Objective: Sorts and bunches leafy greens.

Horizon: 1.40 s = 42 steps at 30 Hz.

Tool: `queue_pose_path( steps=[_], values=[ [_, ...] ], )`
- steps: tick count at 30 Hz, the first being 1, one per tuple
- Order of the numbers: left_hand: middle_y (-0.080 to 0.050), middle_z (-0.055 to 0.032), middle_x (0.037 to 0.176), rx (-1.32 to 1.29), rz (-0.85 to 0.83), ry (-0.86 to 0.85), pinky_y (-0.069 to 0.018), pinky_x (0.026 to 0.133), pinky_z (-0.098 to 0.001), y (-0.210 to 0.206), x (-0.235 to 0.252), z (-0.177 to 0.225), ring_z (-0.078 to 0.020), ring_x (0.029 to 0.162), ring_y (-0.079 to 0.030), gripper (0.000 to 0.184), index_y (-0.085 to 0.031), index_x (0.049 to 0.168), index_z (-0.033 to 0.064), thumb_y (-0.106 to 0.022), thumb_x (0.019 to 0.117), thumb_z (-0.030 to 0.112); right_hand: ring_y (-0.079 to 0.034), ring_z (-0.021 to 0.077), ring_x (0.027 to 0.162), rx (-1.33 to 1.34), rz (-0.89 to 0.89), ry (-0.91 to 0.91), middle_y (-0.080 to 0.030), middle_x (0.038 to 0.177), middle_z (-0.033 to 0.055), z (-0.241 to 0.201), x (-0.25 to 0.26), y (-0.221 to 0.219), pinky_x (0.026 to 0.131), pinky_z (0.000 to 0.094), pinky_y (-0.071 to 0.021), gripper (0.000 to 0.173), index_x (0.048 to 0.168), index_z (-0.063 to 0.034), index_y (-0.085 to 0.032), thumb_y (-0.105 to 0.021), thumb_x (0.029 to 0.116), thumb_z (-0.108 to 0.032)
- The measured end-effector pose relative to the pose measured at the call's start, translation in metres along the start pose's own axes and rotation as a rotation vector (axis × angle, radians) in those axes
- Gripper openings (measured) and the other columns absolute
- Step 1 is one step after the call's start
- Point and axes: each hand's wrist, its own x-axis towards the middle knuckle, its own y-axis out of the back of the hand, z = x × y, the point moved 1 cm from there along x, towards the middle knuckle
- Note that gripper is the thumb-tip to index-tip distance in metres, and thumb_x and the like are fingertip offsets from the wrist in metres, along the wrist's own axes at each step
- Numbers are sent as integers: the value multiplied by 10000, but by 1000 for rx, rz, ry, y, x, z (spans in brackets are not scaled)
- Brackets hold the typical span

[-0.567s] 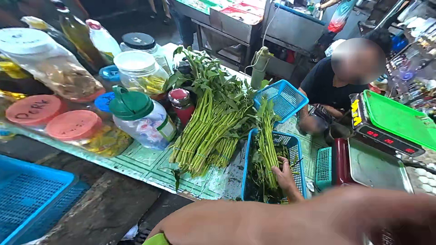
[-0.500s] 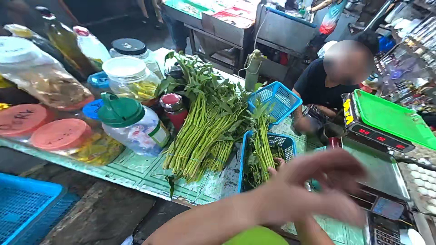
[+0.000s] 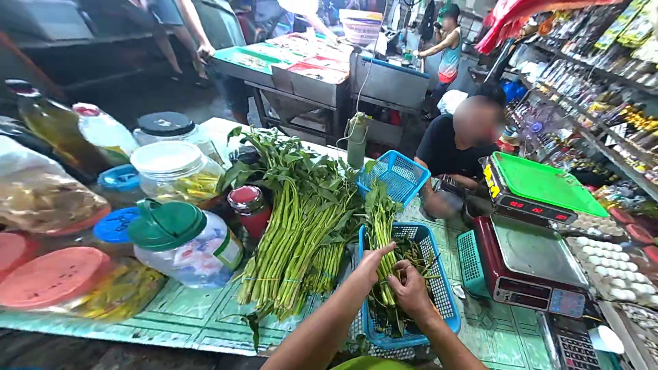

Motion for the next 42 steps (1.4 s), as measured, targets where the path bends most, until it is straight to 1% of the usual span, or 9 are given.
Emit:
queue_pose_path(
  steps=[2,5,9,12,15,20,25,37,42],
  values=[
    [-670,-229,1158,-29,7,-6,-589,860,-476,6,2,-2,-308,1020,-690,658,-487,1390,-21,-810,866,210,-654,276,1069,-223,-9,49,-658,1192,148,-15,-9,-2,925,455,-548,342,1234,-99,-695,-613,1001,-336],
    [-626,-266,1229,47,58,-85,-570,897,-528,8,12,-3,-359,1087,-661,770,-412,1450,-6,-835,820,128,-582,332,1249,-616,35,151,-616,1321,171,-30,-21,-7,975,444,-548,244,1142,-163,-771,-570,1008,-197],
    [-606,-271,1264,117,69,-116,-558,926,-535,6,8,4,-366,1137,-639,799,-432,1429,-20,-877,785,142,-687,317,1025,-796,57,390,-702,1021,150,-28,-29,-10,795,420,-608,240,1028,-58,-762,-585,905,47],
    [-636,-257,1210,104,35,-72,-566,895,-524,6,5,8,-351,1090,-657,710,-511,1361,-33,-878,789,170,-687,331,1054,-763,-39,335,-716,1043,162,-38,-32,-4,856,434,-598,241,1045,-7,-743,-552,921,70],
    [-644,-245,1222,77,-43,-54,-578,890,-520,5,3,9,-348,1080,-670,747,-477,1425,16,-863,799,145,-684,326,1087,-733,-114,290,-723,1082,157,-43,-23,4,895,461,-583,217,1075,-11,-739,-555,962,14],
    [-658,-234,1178,80,-148,-61,-597,832,-484,7,4,15,-324,1003,-693,786,-423,1462,47,-830,790,57,-688,339,1023,-750,-224,507,-704,1010,172,-32,-10,3,830,465,-587,164,1019,4,-713,-565,971,-47],
    [-660,-232,1148,72,-173,-52,-602,802,-462,5,4,24,-312,958,-700,770,-400,1470,41,-796,810,27,-699,323,970,-800,-103,577,-696,959,165,-36,-7,1,799,423,-594,173,952,11,-694,-573,945,-112],
    [-667,-233,1051,-8,-184,3,-615,707,-458,5,13,29,-319,823,-710,685,-383,1472,62,-726,879,23,-683,309,988,-506,-260,257,-683,1020,180,-60,-7,15,881,473,-546,264,1086,10,-645,-476,1025,-182],
    [-690,-198,919,-181,-76,-41,-608,663,-425,4,21,52,-276,743,-703,482,-486,1345,2,-696,918,73,-699,317,1020,-573,-157,244,-708,1032,178,-54,-39,25,907,462,-559,259,1077,13,-670,-502,1013,-173]
  ],
)
